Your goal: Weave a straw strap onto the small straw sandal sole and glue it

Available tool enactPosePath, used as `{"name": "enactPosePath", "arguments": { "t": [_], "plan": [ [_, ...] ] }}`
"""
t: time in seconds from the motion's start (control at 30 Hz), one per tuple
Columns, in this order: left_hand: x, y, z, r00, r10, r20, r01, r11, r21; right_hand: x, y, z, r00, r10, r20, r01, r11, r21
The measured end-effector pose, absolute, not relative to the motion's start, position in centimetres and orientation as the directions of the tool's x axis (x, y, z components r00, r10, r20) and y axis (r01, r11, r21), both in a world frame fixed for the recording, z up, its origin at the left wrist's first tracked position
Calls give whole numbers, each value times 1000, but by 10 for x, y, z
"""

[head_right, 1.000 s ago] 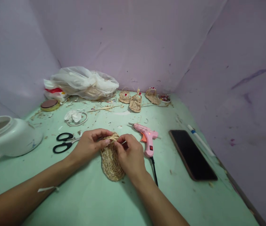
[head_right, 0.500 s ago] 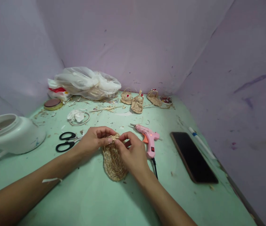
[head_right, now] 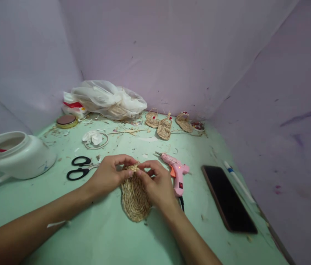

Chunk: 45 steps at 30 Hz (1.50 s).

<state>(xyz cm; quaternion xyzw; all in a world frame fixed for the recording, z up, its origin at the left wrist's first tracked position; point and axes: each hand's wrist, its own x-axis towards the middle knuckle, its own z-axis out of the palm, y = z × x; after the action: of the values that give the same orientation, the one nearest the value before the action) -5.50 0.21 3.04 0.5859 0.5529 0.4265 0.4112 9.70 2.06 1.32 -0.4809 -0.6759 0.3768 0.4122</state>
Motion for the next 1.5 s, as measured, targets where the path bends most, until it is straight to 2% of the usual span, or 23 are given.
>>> {"name": "enactPosePath", "arguments": {
  "t": [0.13, 0.23, 0.37, 0.57, 0.9, 1.07, 1.17, 1.27, 1.3, 1.37, 1.5],
  "plan": [
    [-55, -4, 26, 47, 967, 251, 508, -239, 827, 95, 15, 6, -161, 933, 321, 310, 356, -881],
    [-56, -5, 27, 91, 937, 338, 580, -326, 746, 96, 14, 5, -187, 928, 323, 324, 369, -871],
    [-56, -3, 28, 111, 948, 297, 534, -309, 787, 98, 14, 8, -255, 928, 272, 289, 342, -894],
    [-58, -1, 29, 135, 961, 241, 537, -275, 797, 101, 14, 7, -246, 910, 333, 328, 401, -855],
    [-60, 0, 28, 108, 948, 299, 555, -307, 773, 98, 16, 1, -229, 911, 344, 294, 402, -867],
    [-59, 0, 27, 102, 944, 312, 564, -314, 764, 105, 15, 15, -164, 924, 345, 310, 380, -872],
    [-59, -1, 27, 90, 952, 293, 559, -292, 776, 127, 21, 35, 12, 947, 321, 311, 301, -901],
    [-59, 0, 26, 63, 961, 268, 549, -258, 795, 159, 27, 50, 252, 943, 217, 337, 124, -933],
    [-59, 0, 26, 57, 963, 264, 547, -251, 799, 169, 27, 53, 272, 947, 170, 334, 72, -940],
    [-59, 1, 26, 50, 965, 257, 550, -242, 799, 187, 20, 60, 267, 958, 107, 332, 13, -943],
    [-58, 2, 26, 33, 968, 248, 559, -223, 799, 202, -11, 90, 79, 994, 77, 462, 32, -886]
  ]
}}
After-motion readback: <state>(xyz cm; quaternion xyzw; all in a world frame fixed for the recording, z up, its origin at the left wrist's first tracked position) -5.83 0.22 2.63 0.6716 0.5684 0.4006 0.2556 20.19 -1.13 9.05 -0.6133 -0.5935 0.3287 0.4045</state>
